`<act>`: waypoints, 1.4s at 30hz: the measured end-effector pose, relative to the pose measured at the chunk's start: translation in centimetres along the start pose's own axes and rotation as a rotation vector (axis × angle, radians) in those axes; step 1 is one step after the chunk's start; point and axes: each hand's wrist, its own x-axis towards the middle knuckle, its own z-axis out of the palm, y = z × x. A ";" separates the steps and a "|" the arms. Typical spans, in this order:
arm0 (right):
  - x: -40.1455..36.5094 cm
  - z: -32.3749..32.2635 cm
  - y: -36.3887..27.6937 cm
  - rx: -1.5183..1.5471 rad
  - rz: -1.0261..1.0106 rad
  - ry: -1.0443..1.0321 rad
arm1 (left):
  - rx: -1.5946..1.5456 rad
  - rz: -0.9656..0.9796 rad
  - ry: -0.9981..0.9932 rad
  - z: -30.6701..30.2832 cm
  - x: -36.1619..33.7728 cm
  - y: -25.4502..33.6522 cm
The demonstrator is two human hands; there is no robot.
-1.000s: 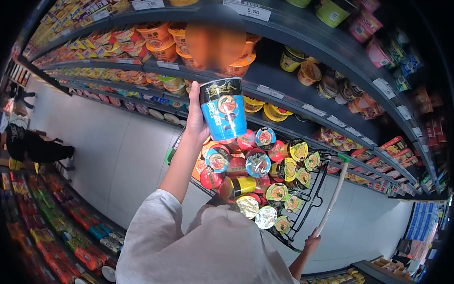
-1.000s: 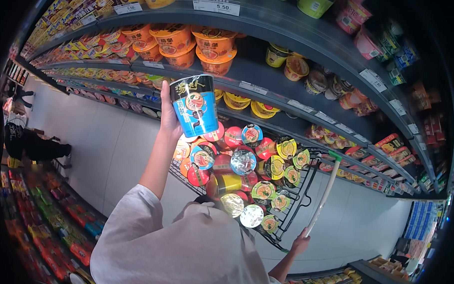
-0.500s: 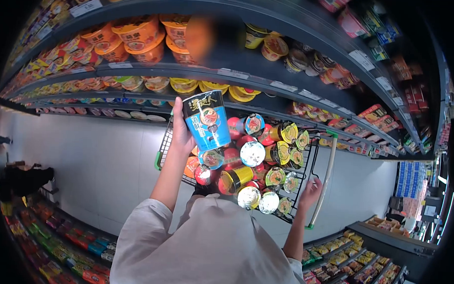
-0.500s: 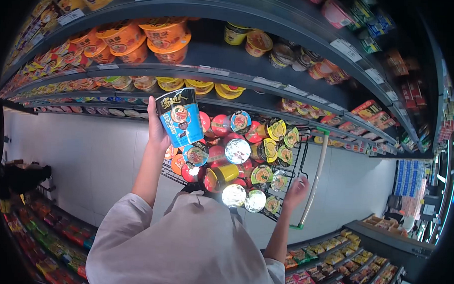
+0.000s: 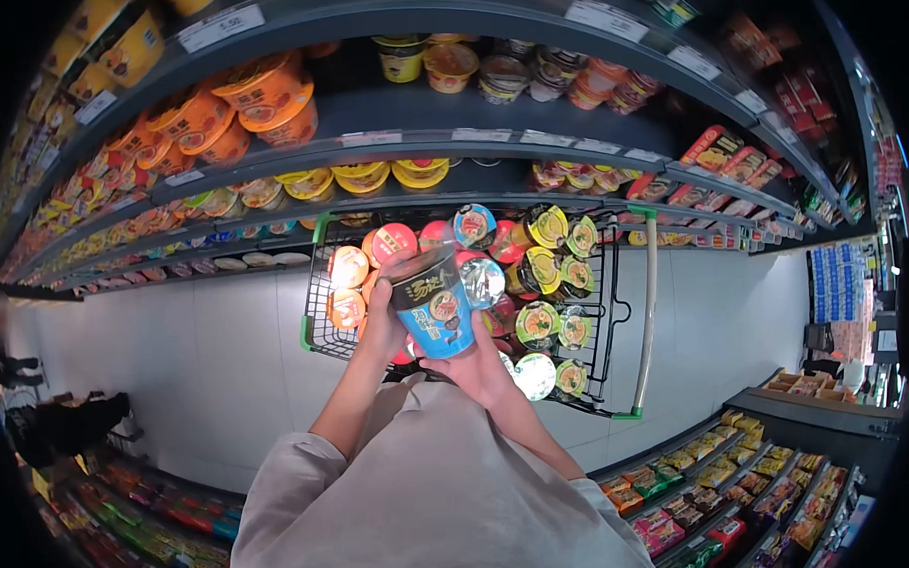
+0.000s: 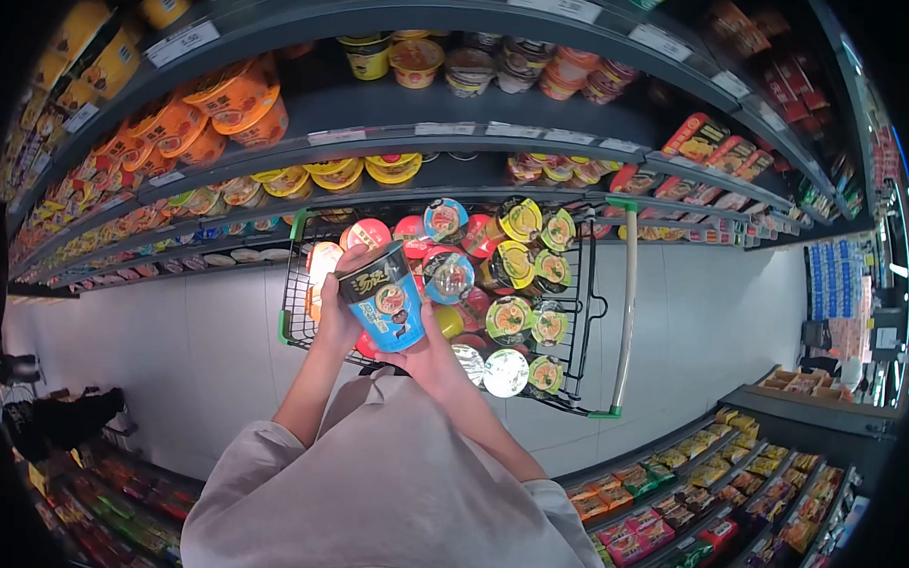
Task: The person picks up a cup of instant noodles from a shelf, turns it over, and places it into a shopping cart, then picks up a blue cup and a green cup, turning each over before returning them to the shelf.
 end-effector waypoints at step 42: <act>-6.7 -14.7 -7.9 -0.591 -0.373 0.320 | 0.973 -0.143 -0.079 6.3 -0.3 -8.2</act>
